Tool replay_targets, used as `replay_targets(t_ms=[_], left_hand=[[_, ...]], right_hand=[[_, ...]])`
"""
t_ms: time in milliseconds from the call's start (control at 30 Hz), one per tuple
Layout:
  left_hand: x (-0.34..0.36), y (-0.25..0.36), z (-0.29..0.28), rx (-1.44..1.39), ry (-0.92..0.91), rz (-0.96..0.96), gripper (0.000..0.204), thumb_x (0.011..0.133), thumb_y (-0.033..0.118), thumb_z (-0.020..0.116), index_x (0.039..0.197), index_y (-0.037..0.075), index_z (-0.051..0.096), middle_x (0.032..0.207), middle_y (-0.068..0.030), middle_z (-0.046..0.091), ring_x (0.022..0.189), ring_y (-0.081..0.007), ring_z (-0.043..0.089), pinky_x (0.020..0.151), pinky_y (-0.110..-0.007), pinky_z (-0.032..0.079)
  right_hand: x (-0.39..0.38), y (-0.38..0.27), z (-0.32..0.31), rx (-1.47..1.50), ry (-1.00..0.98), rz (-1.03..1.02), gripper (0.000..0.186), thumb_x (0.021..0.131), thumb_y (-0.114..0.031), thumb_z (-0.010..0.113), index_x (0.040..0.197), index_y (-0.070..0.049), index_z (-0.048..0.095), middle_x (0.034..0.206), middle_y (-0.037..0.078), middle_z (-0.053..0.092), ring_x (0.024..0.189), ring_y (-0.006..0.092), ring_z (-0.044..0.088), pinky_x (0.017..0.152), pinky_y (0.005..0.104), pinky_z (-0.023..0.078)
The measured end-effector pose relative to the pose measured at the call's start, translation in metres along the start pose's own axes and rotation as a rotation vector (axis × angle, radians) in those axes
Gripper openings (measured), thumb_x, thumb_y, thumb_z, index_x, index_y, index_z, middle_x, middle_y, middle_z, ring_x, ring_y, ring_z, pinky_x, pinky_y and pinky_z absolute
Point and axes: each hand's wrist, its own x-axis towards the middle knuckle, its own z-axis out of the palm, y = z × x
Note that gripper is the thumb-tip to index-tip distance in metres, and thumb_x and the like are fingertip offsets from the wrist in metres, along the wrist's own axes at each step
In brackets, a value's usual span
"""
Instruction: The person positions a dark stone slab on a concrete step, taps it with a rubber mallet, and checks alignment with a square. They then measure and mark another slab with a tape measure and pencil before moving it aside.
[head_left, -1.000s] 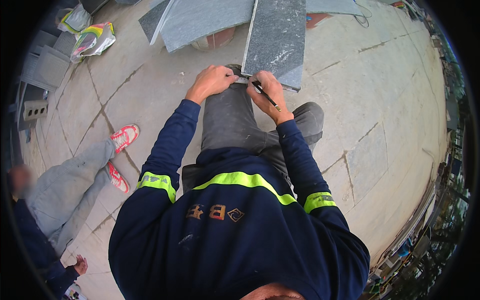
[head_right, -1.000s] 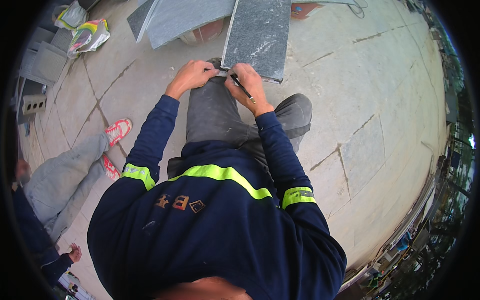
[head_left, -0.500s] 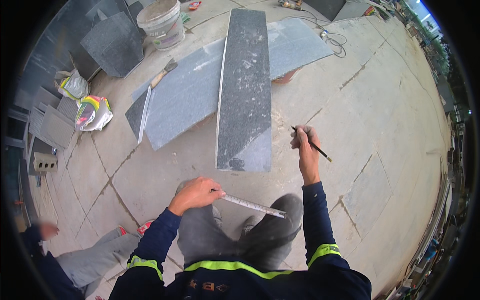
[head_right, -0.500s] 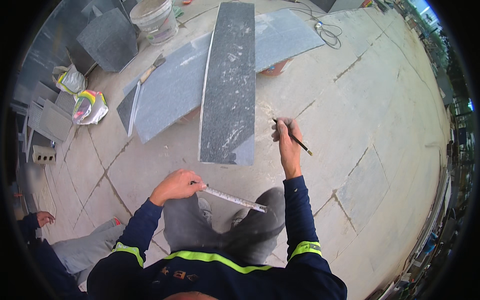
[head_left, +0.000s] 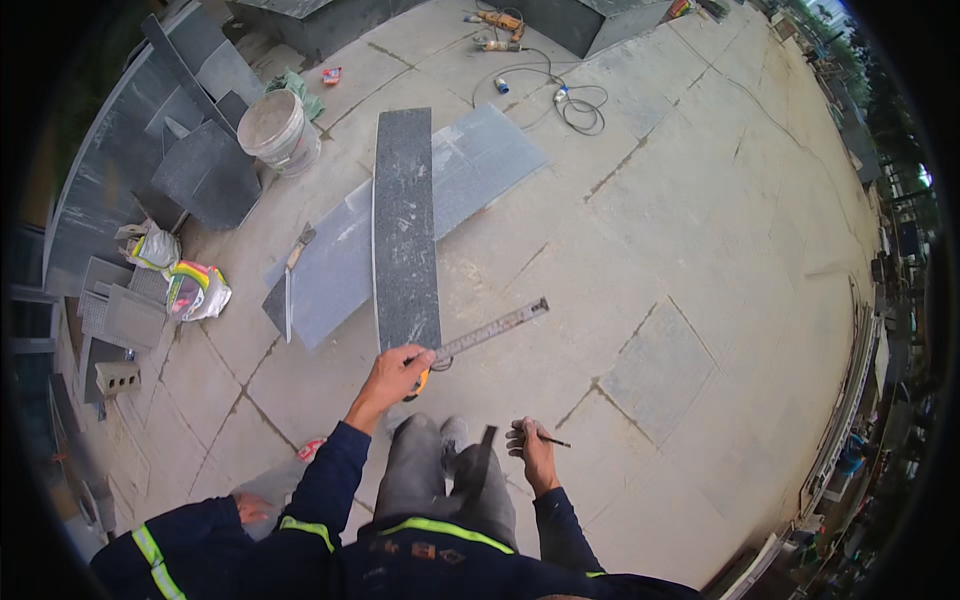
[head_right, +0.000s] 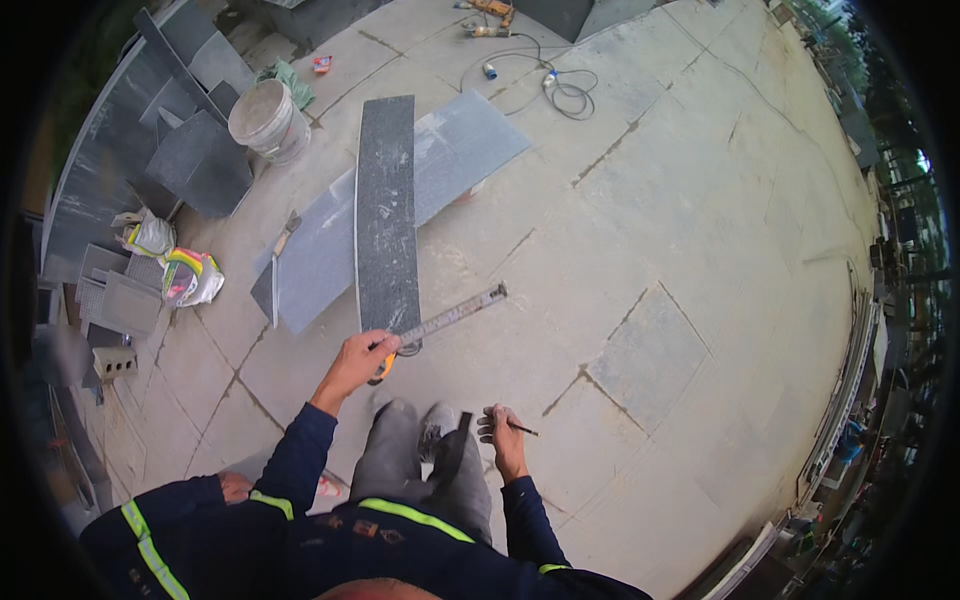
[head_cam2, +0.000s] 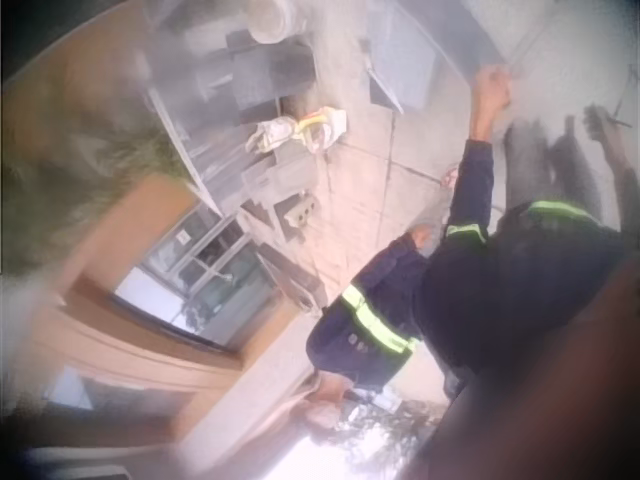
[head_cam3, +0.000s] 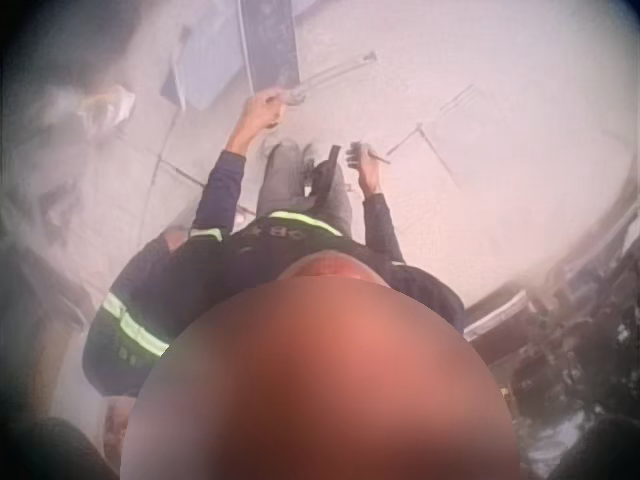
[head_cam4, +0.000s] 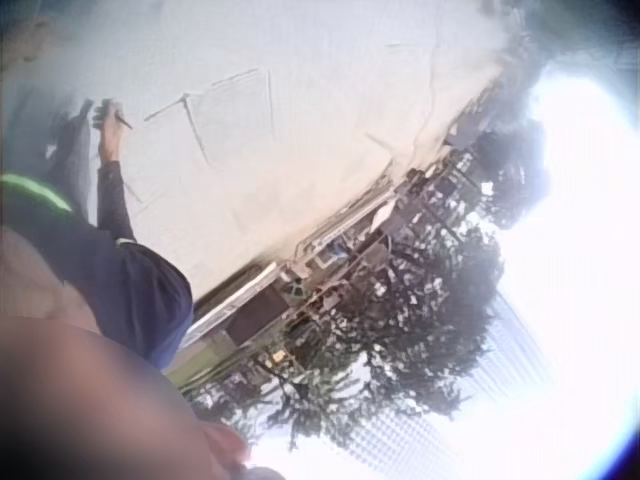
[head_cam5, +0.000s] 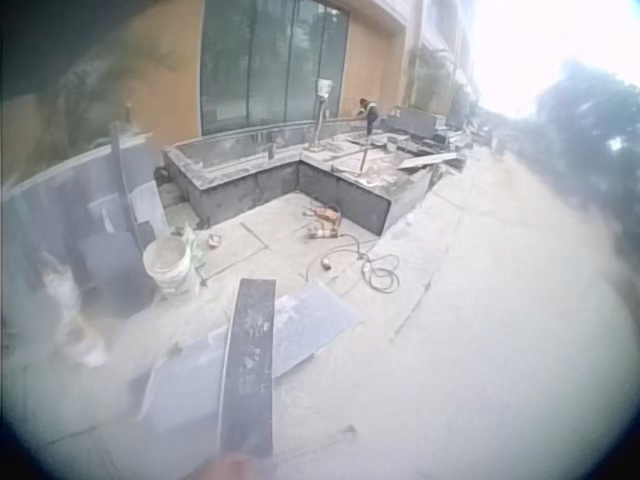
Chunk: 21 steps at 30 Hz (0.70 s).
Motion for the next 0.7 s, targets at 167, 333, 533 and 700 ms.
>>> replay_targets(t_ms=[167,333,533,700], left_hand=[[0.004,0.091,0.011,-0.160,-0.089,-0.051,0.037,0.109,0.039,0.072,0.115,0.003,0.082,0.084,-0.0018,0.068,0.079,-0.0115,0.058,0.069,-0.031,0.048],[0.121,0.158,0.032,-0.192,0.011,0.008,0.037,0.107,0.037,0.072,0.113,0.002,0.081,0.081,-0.0057,0.068,0.075,-0.0132,0.059,0.066,-0.035,0.049],[0.260,0.279,0.054,-0.275,0.106,-0.060,0.038,0.108,0.036,0.071,0.108,-0.001,0.080,0.078,-0.0036,0.064,0.074,-0.0124,0.057,0.066,-0.034,0.047],[0.378,0.456,0.040,-0.479,0.060,0.038,0.039,0.112,0.038,0.067,0.114,0.001,0.080,0.087,0.0004,0.065,0.081,-0.0094,0.054,0.069,-0.030,0.044]], right_hand=[[-0.031,-0.136,-0.088,-0.104,0.066,0.010,0.048,0.115,-0.049,0.056,0.119,-0.003,0.072,0.096,0.009,0.076,0.078,0.0165,0.071,0.069,0.0320,0.057],[0.089,-0.345,-0.140,-0.153,0.137,-0.424,0.051,0.116,-0.050,0.055,0.118,-0.002,0.073,0.091,0.008,0.075,0.075,0.0149,0.068,0.068,0.0303,0.054],[0.223,-0.479,-0.197,-0.304,0.091,-0.359,0.048,0.117,-0.047,0.053,0.121,-0.002,0.072,0.094,0.010,0.076,0.077,0.0172,0.071,0.068,0.0319,0.056],[0.301,-0.554,-0.273,-0.324,0.237,-0.052,0.051,0.113,-0.051,0.056,0.119,-0.003,0.072,0.095,0.012,0.077,0.078,0.0217,0.073,0.069,0.0389,0.058]])
